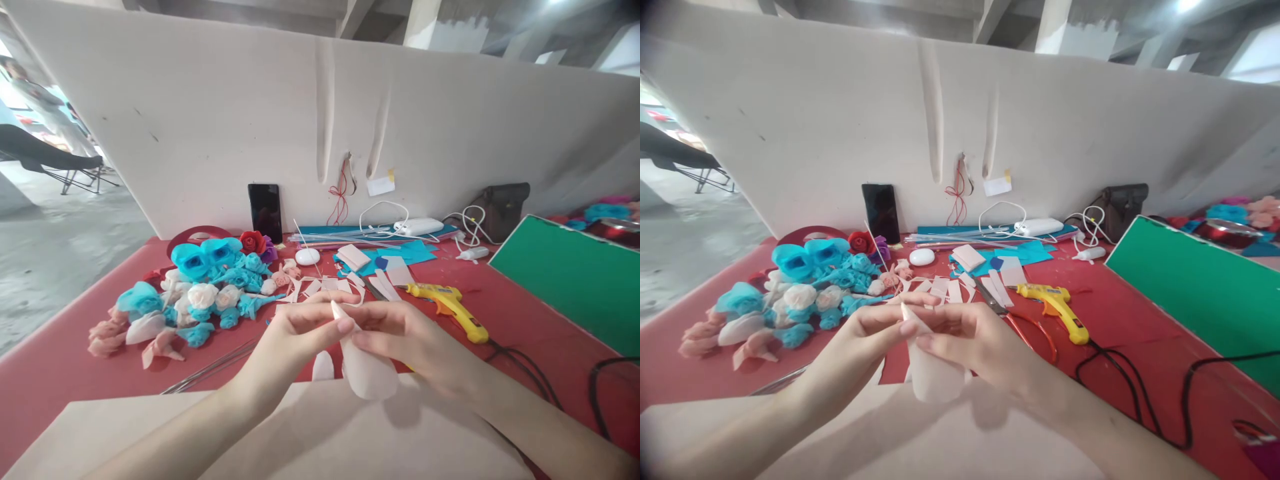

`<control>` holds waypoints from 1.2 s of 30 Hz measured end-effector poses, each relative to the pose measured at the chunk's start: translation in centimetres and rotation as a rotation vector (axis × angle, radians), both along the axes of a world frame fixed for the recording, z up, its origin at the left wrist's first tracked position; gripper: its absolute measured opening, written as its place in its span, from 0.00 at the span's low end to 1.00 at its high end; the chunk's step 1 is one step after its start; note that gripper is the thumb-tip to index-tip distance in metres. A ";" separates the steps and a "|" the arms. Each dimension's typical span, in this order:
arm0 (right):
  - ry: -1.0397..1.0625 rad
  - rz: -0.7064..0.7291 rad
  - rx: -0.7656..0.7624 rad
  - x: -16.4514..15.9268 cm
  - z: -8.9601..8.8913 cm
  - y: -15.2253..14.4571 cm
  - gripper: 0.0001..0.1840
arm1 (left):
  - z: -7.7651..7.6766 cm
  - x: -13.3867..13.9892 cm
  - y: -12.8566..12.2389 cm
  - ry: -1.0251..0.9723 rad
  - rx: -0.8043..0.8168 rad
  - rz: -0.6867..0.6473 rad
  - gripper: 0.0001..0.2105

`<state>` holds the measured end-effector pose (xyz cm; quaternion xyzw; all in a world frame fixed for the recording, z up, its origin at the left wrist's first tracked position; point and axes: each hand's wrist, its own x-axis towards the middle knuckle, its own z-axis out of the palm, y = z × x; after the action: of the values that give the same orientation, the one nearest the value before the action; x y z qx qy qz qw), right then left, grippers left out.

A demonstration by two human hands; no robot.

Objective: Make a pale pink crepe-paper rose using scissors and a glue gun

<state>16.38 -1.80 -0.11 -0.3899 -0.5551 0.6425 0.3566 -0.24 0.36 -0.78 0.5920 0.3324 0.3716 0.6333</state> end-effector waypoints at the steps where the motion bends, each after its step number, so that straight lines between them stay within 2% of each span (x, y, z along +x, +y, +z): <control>1: -0.013 -0.002 0.012 0.0 -0.1 0.0 0.13 | 0.1 0.1 -0.1 0.022 0.023 0.023 0.08; 5: -0.009 0.022 0.023 0.1 -0.1 0.1 0.16 | -0.1 0.1 -0.1 0.121 0.100 0.052 0.09; 10: -0.086 -0.010 0.005 0.1 -0.3 0.2 0.15 | -0.7 -0.1 0.0 0.214 0.208 0.050 0.09; 15: -0.195 -0.087 0.085 0.4 0.0 0.7 0.14 | -0.1 0.1 0.4 0.132 0.137 0.018 0.11; 18: -0.315 -0.138 0.145 1.7 0.5 1.5 0.15 | 0.3 -0.1 0.7 0.094 0.153 0.109 0.12; 21: -0.517 -0.089 0.157 3.7 0.2 2.2 0.14 | 0.4 -0.8 0.2 0.172 0.215 0.203 0.11; 24: -0.742 0.040 0.112 4.9 -0.7 2.3 0.12 | -0.2 -1.7 -1.0 0.278 0.242 0.150 0.13; 27: -0.903 0.136 0.076 4.7 -1.5 2.0 0.10 | -1.7 -2.7 -2.5 0.491 0.438 0.027 0.11; 29: -0.985 0.137 0.081 4.4 -1.5 1.9 0.11 | -2.8 -3.2 -3.1 0.518 0.519 -0.036 0.08; 32: -1.111 0.015 0.124 4.9 -0.8 2.1 0.16 | -4.5 -3.7 -3.6 0.527 0.565 -0.045 0.11; 36: -1.355 -0.268 0.146 8.1 0.0 2.6 0.19 | -5.8 -3.8 -3.9 0.542 0.596 -0.074 0.16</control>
<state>24.48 0.82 -0.09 -0.7452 -0.6442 0.1690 0.0328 -4.04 -3.49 -6.54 0.8378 0.3434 0.2590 0.3364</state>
